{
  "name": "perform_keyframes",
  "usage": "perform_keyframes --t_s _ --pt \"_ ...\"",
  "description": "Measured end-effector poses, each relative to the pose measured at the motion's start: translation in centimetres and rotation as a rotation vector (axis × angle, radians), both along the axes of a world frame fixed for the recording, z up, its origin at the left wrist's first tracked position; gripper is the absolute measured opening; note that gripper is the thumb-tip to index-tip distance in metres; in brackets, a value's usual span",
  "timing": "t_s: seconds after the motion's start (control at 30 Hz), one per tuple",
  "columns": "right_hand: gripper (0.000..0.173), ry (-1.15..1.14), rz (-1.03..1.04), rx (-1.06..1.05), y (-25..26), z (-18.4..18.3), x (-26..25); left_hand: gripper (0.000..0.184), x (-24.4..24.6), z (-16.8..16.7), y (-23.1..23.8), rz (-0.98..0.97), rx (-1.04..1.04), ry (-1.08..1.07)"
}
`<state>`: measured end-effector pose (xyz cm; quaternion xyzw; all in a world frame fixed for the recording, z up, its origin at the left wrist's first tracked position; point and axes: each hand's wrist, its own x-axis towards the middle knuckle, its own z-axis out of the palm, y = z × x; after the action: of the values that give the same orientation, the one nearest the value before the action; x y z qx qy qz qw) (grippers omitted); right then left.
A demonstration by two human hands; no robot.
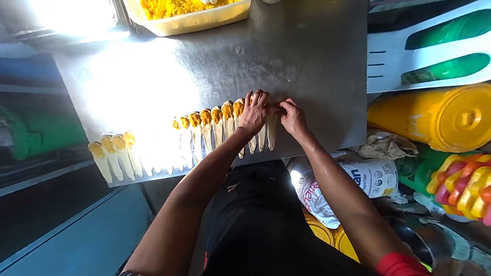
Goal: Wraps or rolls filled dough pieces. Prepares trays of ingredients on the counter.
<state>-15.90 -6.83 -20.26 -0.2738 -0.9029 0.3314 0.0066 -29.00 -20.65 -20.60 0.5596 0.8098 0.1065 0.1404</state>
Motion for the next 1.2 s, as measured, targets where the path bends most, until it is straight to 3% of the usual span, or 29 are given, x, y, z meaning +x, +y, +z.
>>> perform_keyframes --t_s 0.1,0.2,0.43,0.57,0.7,0.83,0.97,1.1,1.2 --pt "0.032 0.012 -0.033 -0.063 -0.3 0.0 1.3 0.024 0.3 -0.6 -0.1 -0.020 0.121 -0.036" --pt "0.029 -0.007 -0.084 -0.013 -0.8 -0.2 1.7 0.024 0.9 -0.9 -0.3 -0.002 0.149 -0.064" --pt "0.020 0.133 -0.376 0.044 -4.5 -0.4 1.1 0.023 3.2 -1.1 0.7 0.473 0.240 -0.177" --pt "0.023 0.202 -0.416 0.057 -7.2 -0.7 2.1 0.023 5.7 1.7 0.5 0.599 0.151 -0.171" --pt "0.029 0.236 -0.320 0.027 -7.5 -0.7 3.3 0.023 7.5 3.1 -0.7 0.557 0.195 -0.269" --pt "0.031 0.237 -0.282 0.109 -7.6 -2.1 3.9 0.016 7.7 0.9 -1.5 0.523 0.308 -0.244" --pt "0.030 0.207 -0.250 0.151 -8.0 -3.0 4.0 0.016 6.8 -1.4 -0.8 0.502 0.361 -0.079" --pt "0.029 0.192 -0.203 0.240 -8.6 -3.5 4.2 0.025 7.0 -2.8 -2.1 0.327 0.225 0.049" --pt "0.019 0.065 -0.107 0.314 -8.1 -3.3 4.9 0.036 7.6 -2.2 -3.7 0.145 0.053 0.076"
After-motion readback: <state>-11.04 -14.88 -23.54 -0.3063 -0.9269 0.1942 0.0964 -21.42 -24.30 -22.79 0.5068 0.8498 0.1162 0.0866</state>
